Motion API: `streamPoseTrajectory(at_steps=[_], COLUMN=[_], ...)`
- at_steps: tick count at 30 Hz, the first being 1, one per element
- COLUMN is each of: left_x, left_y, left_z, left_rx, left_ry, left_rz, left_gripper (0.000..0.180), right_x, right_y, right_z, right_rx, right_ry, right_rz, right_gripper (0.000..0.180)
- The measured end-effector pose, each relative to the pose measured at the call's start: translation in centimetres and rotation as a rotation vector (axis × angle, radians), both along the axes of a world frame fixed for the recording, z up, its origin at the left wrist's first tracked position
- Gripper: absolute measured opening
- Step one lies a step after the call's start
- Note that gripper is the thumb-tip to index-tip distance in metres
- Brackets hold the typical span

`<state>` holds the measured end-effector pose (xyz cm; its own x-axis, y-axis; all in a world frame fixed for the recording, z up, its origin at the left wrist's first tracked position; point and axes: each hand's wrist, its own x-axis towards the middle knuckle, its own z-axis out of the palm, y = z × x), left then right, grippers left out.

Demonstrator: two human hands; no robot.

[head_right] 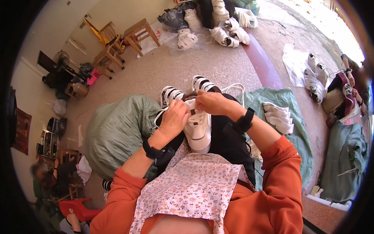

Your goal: The recorder is lacing a pair of white shoes while sitting on the floor in a manufacturing or assembly area.

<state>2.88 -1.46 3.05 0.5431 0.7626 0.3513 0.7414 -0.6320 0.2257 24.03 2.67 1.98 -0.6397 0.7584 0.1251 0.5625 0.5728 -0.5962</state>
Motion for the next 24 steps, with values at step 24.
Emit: streamPoseTrajectory(at_steps=[24], left_x=[-6.7], left_y=[-2.5], left_z=[-0.4], left_rx=[-0.171], left_ry=[-0.147], left_rz=[-0.178], left_gripper=[0.024], right_x=[-1.4], right_y=[-2.3], right_z=[0.3], right_rx=[-0.030], right_ry=[0.385], right_rz=[-0.167], right_gripper=[0.016])
